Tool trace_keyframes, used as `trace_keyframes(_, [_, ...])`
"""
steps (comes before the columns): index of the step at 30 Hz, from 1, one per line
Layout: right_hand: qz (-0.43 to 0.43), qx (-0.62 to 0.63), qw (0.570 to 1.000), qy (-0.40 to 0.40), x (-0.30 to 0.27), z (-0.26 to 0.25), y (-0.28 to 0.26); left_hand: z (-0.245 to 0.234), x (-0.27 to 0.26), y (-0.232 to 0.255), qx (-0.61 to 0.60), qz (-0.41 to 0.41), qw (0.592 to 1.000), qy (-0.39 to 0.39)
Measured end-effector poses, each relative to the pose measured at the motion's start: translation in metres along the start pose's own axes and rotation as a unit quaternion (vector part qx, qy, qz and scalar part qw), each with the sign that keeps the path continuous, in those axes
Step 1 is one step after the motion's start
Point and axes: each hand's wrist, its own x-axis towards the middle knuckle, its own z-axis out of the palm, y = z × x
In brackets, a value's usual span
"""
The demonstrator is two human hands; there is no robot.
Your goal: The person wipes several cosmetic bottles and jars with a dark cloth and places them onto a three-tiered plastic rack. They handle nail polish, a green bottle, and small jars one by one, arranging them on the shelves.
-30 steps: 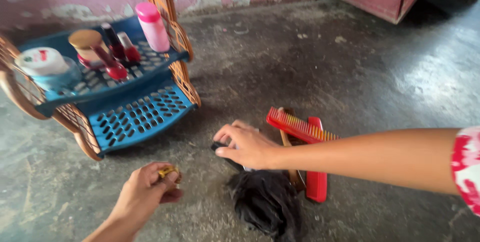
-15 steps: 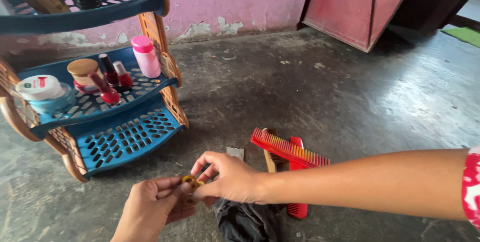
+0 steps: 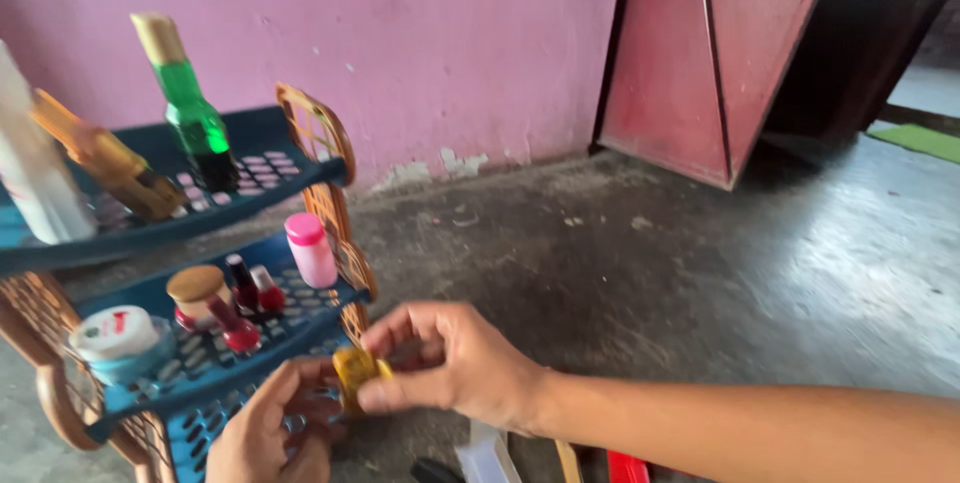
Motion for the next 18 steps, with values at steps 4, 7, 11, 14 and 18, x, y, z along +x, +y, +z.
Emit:
trace_keyframes(4, [-0.092,-0.053,0.994,0.03,0.034,0.013,-0.026,-0.04,0.012,0.022,0.344,0.34,0.871,0.089])
trace_keyframes(7, [-0.11,-0.056,0.99,0.074,0.052,0.018,-0.032,-0.048,0.013,0.025,0.446,0.258,0.854,0.071])
trace_keyframes(11, [-0.182,-0.248,0.946,0.099,0.064,0.02,-0.03,-0.053,0.017,0.005,0.568,0.202,0.797,0.025])
trace_keyframes(14, [-0.22,-0.377,0.896,0.076,0.074,0.017,-0.024,-0.061,0.018,-0.017,0.622,0.22,0.751,-0.021])
trace_keyframes(18, [-0.21,-0.421,0.882,0.033,0.093,0.012,-0.014,-0.062,0.017,-0.027,0.624,0.253,0.739,-0.023])
